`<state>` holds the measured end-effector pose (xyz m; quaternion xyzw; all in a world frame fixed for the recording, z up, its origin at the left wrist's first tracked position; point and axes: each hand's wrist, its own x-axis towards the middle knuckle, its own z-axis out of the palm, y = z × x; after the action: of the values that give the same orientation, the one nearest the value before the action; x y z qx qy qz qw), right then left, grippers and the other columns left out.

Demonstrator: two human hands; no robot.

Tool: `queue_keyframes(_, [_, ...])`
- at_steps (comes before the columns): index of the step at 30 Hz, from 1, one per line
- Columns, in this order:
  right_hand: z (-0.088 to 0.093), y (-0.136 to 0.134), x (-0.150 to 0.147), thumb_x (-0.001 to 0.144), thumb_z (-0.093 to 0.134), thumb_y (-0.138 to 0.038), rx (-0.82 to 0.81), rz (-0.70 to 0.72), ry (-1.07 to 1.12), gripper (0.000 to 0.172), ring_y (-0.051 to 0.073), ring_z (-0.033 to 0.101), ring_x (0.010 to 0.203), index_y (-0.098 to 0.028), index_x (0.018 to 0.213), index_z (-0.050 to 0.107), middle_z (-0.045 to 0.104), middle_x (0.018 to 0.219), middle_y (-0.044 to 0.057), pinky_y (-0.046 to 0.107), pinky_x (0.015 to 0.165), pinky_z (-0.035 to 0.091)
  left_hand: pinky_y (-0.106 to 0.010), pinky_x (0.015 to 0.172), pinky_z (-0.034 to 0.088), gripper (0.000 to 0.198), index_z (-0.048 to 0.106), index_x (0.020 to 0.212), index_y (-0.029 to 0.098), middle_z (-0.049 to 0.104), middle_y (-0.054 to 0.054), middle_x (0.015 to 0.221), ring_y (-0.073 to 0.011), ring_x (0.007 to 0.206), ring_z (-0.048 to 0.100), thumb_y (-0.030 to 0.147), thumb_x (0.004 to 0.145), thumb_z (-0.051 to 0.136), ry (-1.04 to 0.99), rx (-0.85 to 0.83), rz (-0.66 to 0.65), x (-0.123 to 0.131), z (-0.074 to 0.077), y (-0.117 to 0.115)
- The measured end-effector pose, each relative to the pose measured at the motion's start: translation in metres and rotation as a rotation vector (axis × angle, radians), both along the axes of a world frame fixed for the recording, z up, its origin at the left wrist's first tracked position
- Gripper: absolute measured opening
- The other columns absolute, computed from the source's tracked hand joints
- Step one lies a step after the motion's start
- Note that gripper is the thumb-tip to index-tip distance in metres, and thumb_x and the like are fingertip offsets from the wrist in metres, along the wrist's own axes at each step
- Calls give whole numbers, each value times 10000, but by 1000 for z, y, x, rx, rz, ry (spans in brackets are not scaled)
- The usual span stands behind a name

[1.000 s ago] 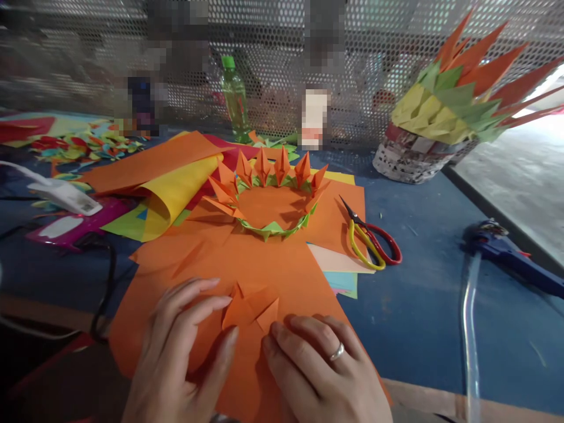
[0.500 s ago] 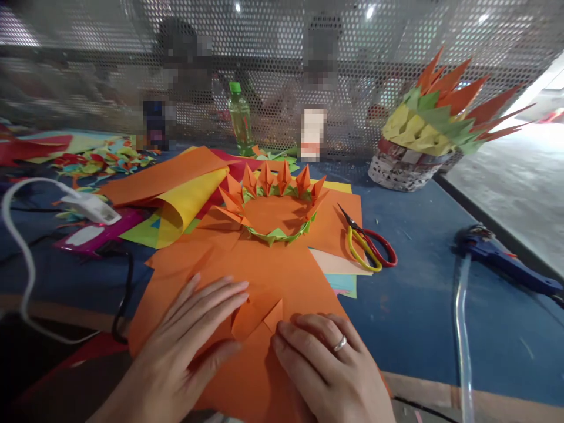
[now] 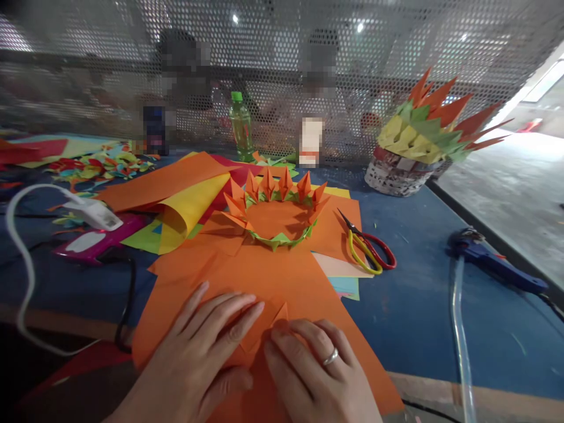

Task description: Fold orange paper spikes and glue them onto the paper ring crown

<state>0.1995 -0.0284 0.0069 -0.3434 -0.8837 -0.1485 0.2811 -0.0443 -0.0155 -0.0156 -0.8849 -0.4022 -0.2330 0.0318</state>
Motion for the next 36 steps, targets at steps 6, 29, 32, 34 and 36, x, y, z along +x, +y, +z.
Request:
queue_keyframes(6, [-4,-5,0,983,568,-151,11,-23,1,243,160,717,1019,-222,1120,756,783,1155,-48,317,882,528,-493,1298,118,508,597,1410,183,693,-68,1324,-233,1283,566,499,1057,412,-61,184,55,7,-10,-6])
queue_keyframes(29, [-7,-3,-11,931,686,-219,-48,-84,180,77,162,744,908,-203,896,753,807,971,-7,303,861,542,-266,1091,451,318,728,1146,188,733,-23,994,-142,967,673,357,1070,470,-308,130,-14,5,9,-4])
queue_keyframes(32, [-13,-1,-13,972,644,-238,-35,-107,247,131,167,725,934,-209,906,754,805,973,-14,315,876,519,-256,1013,487,288,712,1209,209,741,-21,1067,-156,994,675,364,1046,532,-205,1,-33,0,10,-5])
queue_keyframes(34, [-15,0,-9,1038,536,-268,-14,-177,312,252,169,705,970,-230,925,757,803,977,-26,331,910,487,-260,998,493,279,687,1263,220,740,-23,1130,-164,1036,672,312,1039,549,-162,-67,-40,-3,12,-6])
queue_keyframes(36, [-12,2,0,1066,464,-287,-42,-231,271,314,180,687,1039,-251,977,763,798,1029,-39,344,946,461,-271,1015,488,280,674,1282,217,738,-27,1165,-168,1068,667,251,1041,535,-180,-72,-32,-4,14,-5])
